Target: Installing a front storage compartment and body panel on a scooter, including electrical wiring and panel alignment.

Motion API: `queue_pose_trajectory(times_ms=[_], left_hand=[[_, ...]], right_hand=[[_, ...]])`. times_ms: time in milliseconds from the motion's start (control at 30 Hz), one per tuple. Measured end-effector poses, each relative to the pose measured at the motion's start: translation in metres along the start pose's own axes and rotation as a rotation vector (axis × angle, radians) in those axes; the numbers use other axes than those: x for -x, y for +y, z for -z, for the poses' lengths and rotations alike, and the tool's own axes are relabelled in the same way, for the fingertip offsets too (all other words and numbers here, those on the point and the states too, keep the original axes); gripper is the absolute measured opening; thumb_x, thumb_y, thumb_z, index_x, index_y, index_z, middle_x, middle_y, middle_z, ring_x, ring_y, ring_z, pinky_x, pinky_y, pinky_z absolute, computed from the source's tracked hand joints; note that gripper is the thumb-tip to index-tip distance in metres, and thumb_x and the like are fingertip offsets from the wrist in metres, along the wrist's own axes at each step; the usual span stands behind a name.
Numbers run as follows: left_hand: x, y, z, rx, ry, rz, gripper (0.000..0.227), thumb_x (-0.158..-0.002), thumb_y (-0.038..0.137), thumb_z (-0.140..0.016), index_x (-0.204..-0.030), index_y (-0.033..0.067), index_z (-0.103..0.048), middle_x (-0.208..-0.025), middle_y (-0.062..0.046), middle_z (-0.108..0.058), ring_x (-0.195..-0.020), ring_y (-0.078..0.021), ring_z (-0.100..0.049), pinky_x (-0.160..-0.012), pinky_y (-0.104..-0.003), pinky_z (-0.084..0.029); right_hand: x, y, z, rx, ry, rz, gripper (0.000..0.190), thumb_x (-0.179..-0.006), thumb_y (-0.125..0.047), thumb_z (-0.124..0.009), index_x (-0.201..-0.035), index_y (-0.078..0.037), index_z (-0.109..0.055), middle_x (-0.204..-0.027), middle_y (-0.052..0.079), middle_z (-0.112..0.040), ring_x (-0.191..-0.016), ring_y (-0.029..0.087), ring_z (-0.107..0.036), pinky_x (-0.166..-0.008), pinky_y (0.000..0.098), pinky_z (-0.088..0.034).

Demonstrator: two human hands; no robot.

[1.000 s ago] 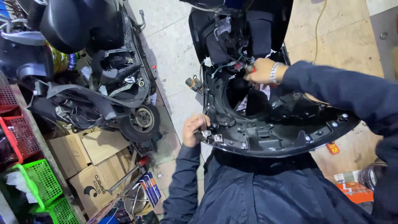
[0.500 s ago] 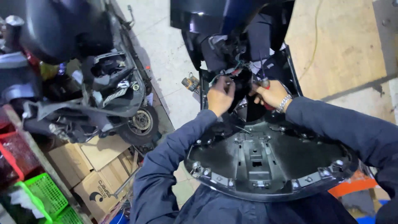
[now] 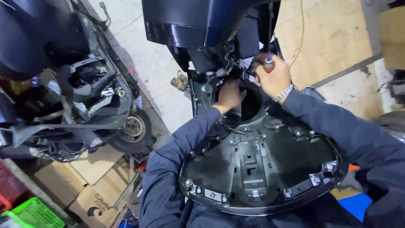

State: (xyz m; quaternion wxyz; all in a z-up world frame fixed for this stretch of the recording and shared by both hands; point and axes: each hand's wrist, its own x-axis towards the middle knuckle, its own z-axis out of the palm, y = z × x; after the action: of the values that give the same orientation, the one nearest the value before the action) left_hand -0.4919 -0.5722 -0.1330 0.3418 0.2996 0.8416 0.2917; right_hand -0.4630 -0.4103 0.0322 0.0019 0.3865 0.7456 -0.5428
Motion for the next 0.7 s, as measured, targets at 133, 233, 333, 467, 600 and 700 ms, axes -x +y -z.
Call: queue_pose_trajectory(times_ms=[133, 233, 333, 467, 600, 700], left_hand=[[-0.034, -0.01, -0.037, 0.62, -0.014, 0.357, 0.035, -0.078, 0.041, -0.078, -0.104, 0.017, -0.078, -0.071, -0.001, -0.074, -0.07, -0.0195, -0.075, -0.073, -0.03, -0.057], [-0.056, -0.025, -0.054, 0.585, 0.001, 0.436, 0.033, -0.082, 0.044, -0.07, -0.111, 0.0283, -0.074, -0.073, 0.008, -0.076, -0.068, -0.0132, -0.076, -0.078, -0.03, -0.056], [-0.059, -0.029, -0.054, 0.519, -0.024, 0.479, 0.04, -0.084, 0.041, -0.065, -0.12, 0.0286, -0.073, -0.103, -0.002, -0.078, -0.11, -0.025, -0.071, -0.103, -0.039, -0.051], [-0.047, -0.002, -0.032, 0.558, -0.061, 0.409, 0.039, -0.092, 0.039, -0.06, -0.127, 0.0272, -0.071, -0.115, -0.008, -0.076, -0.121, -0.0312, -0.066, -0.109, -0.044, -0.048], [-0.046, 0.002, -0.041, 0.512, -0.11, 0.294, 0.04, -0.093, 0.037, -0.065, -0.13, 0.0234, -0.069, -0.117, -0.007, -0.076, -0.12, -0.0279, -0.067, -0.107, -0.043, -0.05], [-0.051, -0.012, -0.044, 0.377, -0.175, 0.284, 0.035, -0.09, 0.04, -0.065, -0.121, 0.0264, -0.073, -0.119, -0.005, -0.075, -0.12, -0.0272, -0.067, -0.104, -0.042, -0.053]], right_hand=[[-0.033, 0.05, 0.03, 0.332, 0.113, 0.03, 0.023, -0.09, -0.02, -0.074, -0.111, -0.01, -0.073, -0.092, 0.017, -0.073, -0.1, 0.036, -0.071, -0.084, 0.0476, -0.055], [-0.042, 0.085, 0.033, 0.601, -0.062, -0.143, 0.033, -0.082, -0.028, -0.074, -0.106, -0.004, -0.077, -0.095, 0.017, -0.076, -0.105, 0.039, -0.07, -0.092, 0.0522, -0.053], [-0.036, 0.058, 0.034, 0.747, -0.256, -0.254, 0.048, -0.086, -0.032, -0.066, -0.118, 0.004, -0.072, -0.112, 0.027, -0.073, -0.118, 0.043, -0.065, -0.102, 0.0551, -0.051], [-0.049, 0.058, 0.028, 0.842, -0.346, -0.253, 0.052, -0.091, -0.033, -0.058, -0.139, -0.014, -0.061, -0.125, 0.02, -0.069, -0.118, 0.043, -0.064, -0.101, 0.057, -0.052], [-0.077, 0.144, 0.009, 0.81, -0.372, -0.251, 0.063, -0.088, -0.022, -0.058, -0.15, -0.01, -0.054, -0.127, 0.019, -0.068, -0.118, 0.04, -0.065, -0.101, 0.0549, -0.053], [-0.079, 0.146, 0.009, 0.809, -0.322, -0.18, 0.053, -0.086, -0.015, -0.054, -0.137, -0.007, -0.065, -0.141, 0.021, -0.059, -0.122, 0.046, -0.061, -0.103, 0.0556, -0.052]])
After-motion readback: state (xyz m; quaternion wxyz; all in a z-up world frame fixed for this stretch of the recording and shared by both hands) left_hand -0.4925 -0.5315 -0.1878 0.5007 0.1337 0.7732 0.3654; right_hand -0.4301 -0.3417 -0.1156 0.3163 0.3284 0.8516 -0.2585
